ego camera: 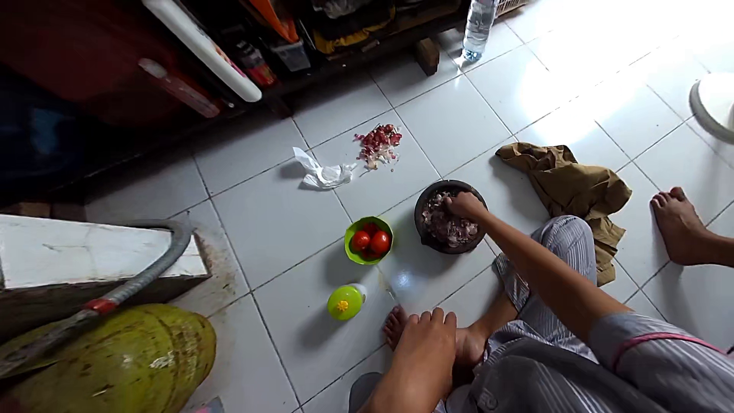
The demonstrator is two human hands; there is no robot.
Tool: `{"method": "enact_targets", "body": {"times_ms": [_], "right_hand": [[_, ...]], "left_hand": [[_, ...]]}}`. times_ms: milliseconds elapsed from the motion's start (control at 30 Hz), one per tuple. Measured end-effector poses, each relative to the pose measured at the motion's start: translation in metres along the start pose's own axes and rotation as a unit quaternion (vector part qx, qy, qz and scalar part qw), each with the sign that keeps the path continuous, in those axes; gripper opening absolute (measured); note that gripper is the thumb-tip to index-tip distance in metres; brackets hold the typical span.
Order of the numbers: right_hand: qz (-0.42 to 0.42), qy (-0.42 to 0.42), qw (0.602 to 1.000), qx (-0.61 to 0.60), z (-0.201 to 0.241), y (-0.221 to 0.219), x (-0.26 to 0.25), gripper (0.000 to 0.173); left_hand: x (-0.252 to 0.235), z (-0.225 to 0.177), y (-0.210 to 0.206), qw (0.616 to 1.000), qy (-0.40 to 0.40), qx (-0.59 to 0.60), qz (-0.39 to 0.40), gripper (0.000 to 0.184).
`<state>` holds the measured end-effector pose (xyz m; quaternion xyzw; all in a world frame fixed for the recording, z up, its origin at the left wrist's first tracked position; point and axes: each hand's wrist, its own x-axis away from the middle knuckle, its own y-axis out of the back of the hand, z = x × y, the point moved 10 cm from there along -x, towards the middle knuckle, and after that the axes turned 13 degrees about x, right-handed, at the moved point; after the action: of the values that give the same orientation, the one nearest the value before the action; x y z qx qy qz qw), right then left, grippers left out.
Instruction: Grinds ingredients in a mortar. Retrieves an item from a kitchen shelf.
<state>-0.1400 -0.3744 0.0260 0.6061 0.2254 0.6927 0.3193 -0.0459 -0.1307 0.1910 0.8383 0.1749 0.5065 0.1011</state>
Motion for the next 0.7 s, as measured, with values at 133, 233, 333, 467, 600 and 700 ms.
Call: {"method": "enact_targets", "body": {"times_ms": [133, 233, 333, 467, 600, 700], "right_hand": [[-0.026, -0.004, 0.999, -0.045, 0.026, 0.000, 0.011, 0.057], [-0.091, -0.030, 0.995, -0.003, 0.013, -0.036, 0.025, 0.056], [-0.069, -0.021, 0.997, 0.005, 0.005, -0.016, 0.011, 0.064], [-0.055, -0.012, 0.998, -0.019, 0.004, -0.013, 0.016, 0.059], [-0.093, 0.003, 0.996, 0.009, 0.002, -0.030, 0.025, 0.058], [-0.012, 0.018, 1.000, -0.013, 0.002, 0.001, -0.002, 0.064]], "left_hand": [[-0.001, -0.007, -0.003, 0.999, -0.039, 0.014, 0.003, 0.043], [-0.002, 0.002, -0.009, 0.999, -0.035, 0.021, 0.020, 0.042], [-0.003, 0.001, 0.001, 1.000, 0.003, -0.014, -0.004, 0.044], [0.002, -0.012, 0.001, 0.999, -0.041, -0.004, -0.029, 0.042], [-0.001, -0.001, -0.007, 0.999, -0.045, 0.026, 0.006, 0.040], [0.001, -0.004, -0.006, 1.000, -0.010, -0.008, 0.017, 0.045]]}}
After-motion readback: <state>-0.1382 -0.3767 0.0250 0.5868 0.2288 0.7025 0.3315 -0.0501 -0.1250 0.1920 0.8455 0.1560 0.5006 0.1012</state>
